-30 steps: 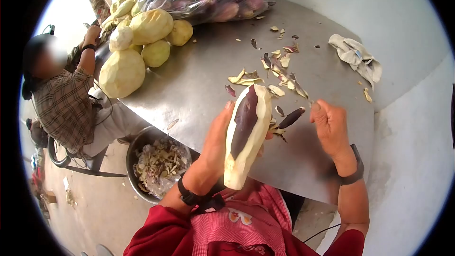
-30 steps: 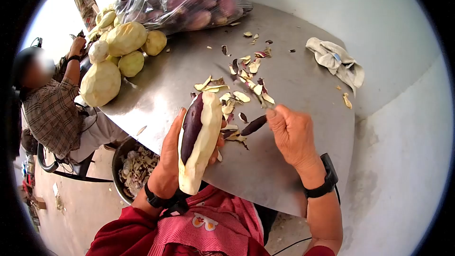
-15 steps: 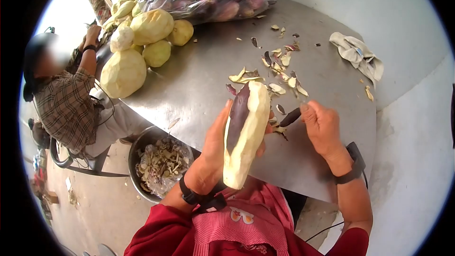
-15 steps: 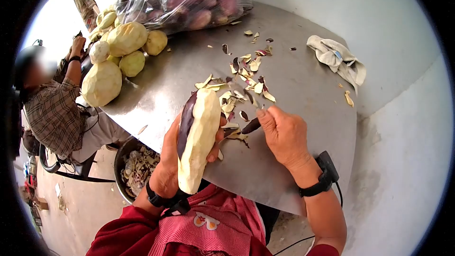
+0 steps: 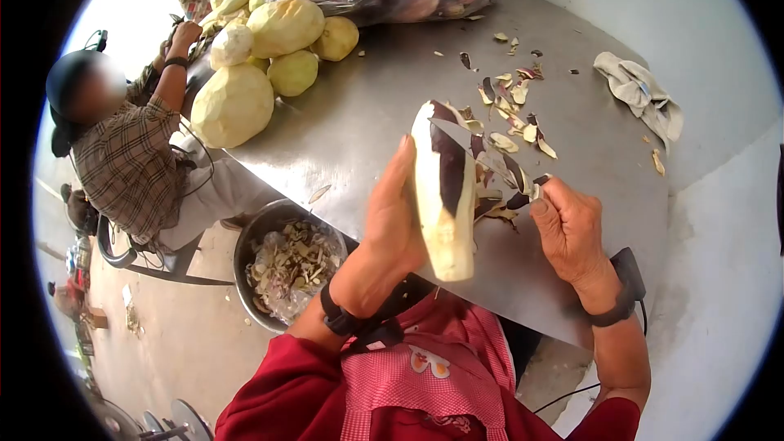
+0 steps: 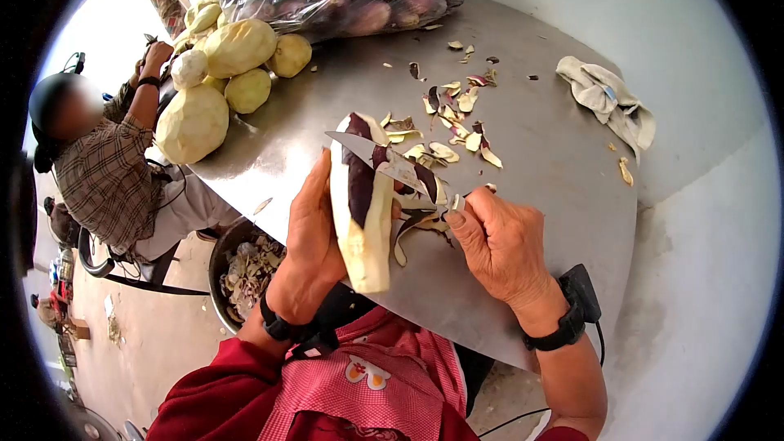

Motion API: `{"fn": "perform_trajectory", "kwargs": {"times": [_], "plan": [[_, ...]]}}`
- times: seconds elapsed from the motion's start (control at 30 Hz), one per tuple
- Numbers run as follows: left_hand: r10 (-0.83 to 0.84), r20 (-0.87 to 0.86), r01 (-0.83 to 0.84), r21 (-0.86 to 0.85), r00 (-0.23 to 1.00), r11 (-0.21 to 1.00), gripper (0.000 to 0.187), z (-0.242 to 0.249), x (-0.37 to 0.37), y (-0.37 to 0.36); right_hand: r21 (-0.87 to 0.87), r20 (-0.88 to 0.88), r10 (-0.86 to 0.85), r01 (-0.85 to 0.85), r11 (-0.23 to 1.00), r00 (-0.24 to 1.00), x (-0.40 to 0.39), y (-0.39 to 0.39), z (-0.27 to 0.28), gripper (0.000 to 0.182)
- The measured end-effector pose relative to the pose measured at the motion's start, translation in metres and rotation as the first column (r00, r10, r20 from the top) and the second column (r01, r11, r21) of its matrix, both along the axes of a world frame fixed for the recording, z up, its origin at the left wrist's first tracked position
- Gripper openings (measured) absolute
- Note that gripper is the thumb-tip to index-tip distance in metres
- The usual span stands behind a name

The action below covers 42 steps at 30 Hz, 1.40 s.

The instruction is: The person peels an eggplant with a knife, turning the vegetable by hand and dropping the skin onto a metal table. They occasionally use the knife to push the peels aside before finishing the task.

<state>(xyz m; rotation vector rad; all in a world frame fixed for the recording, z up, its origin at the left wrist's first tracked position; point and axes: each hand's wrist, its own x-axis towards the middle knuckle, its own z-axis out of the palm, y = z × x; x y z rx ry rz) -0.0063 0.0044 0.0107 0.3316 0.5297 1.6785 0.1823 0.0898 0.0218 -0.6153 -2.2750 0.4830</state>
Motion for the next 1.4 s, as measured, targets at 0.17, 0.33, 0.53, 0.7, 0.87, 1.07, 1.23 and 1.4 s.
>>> {"fn": "perform_trajectory", "kwargs": {"times": [0.17, 0.33, 0.53, 0.7, 0.87, 1.07, 1.23, 1.4], "plan": [[-0.02, -0.057, 0.024, 0.063, 0.998, 0.998, 0.058, 0.0, -0.01, 0.007, -0.114, -0.005, -0.008, 0.007, 0.994, 1.0, 0.001, -0.005, 0.003, 0.036], [0.035, 0.076, -0.023, -0.152, 0.997, 0.988, 0.055, 0.008, -0.004, 0.009, -0.059, 0.062, 0.143, -0.14, 0.988, 0.988, -0.004, -0.014, 0.009, 0.028], [0.004, 0.055, -0.002, -0.038, 0.999, 0.999, 0.061, -0.013, -0.016, 0.009, 0.112, 0.082, 0.23, -0.238, 0.965, 0.97, -0.011, -0.026, 0.007, 0.025], [0.058, 0.019, -0.057, -0.037, 0.998, 0.998, 0.06, -0.013, -0.014, 0.006, 0.126, 0.107, 0.198, -0.211, 0.969, 0.974, -0.013, -0.029, 0.003, 0.026], [0.027, -0.02, -0.027, 0.007, 0.999, 1.0, 0.06, -0.02, -0.014, 0.003, 0.183, 0.144, 0.14, -0.165, 0.969, 0.98, -0.013, -0.028, 0.002, 0.027], [0.041, -0.057, -0.042, -0.019, 0.998, 0.999, 0.059, -0.014, -0.009, 0.001, 0.175, 0.178, 0.079, -0.11, 0.978, 0.981, -0.011, -0.023, 0.0, 0.03], [0.046, -0.014, -0.046, -0.035, 0.999, 0.998, 0.058, -0.017, -0.01, 0.002, 0.172, 0.179, 0.031, -0.062, 0.983, 0.983, -0.01, -0.019, -0.002, 0.031], [0.052, -0.098, -0.057, -0.057, 0.994, 0.997, 0.057, -0.019, -0.011, 0.001, 0.168, 0.183, -0.037, 0.006, 0.986, 0.982, -0.007, -0.01, -0.003, 0.031]]}}
